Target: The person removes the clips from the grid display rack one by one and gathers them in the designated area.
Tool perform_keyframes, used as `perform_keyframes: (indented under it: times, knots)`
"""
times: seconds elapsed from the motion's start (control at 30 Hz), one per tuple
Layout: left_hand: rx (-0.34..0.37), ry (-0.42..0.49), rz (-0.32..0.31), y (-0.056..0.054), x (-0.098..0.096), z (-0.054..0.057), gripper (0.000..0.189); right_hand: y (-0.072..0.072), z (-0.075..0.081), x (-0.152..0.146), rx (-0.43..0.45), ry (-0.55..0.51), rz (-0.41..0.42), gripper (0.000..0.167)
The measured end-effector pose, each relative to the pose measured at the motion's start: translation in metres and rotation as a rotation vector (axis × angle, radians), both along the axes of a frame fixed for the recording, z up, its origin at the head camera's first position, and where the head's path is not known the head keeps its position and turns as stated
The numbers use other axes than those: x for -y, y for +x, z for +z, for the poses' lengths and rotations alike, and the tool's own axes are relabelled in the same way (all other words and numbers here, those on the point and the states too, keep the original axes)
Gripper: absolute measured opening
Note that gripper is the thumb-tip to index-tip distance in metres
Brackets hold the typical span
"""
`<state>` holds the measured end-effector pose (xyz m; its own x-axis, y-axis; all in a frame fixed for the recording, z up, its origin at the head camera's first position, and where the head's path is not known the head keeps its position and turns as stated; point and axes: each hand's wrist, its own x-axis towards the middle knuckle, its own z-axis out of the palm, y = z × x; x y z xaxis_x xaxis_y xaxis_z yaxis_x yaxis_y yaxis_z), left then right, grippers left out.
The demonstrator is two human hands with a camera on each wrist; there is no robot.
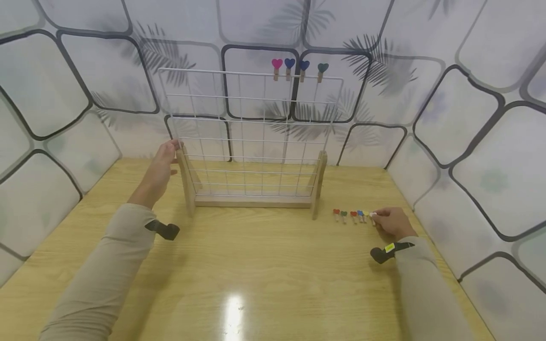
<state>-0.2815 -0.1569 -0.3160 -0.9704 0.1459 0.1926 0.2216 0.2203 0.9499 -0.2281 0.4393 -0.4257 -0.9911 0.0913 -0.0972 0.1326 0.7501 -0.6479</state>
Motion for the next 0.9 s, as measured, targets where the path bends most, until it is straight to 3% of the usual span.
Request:
perform_keyframes:
  times: [0.27,0.47,0.6,0.73,0.9]
  knots:
    - [0.014,-0.002,0.000,0.000,0.002,-0.004,0.066,-0.001,-0.003,-0.002,0.023,-0.014,0.009,0.041]
    - [-0.001,0.010,0.000,-0.001,0.001,-0.001,0.065,-0.001,0.007,-0.006,-0.020,0.170,0.053,0.045]
    - [0.018,0.008,-0.004,-0.002,0.000,0.000,0.062,-0.006,0.014,-0.007,-0.034,0.115,0.069,0.048]
    - [0.029,0.011,-0.005,-0.004,0.001,0.000,0.059,-0.013,0.031,0.002,-0.095,0.022,0.064,0.050]
    - [0.022,0.005,0.001,-0.003,0.002,-0.001,0.061,-0.018,0.069,0.027,-0.170,-0.010,0.078,0.053]
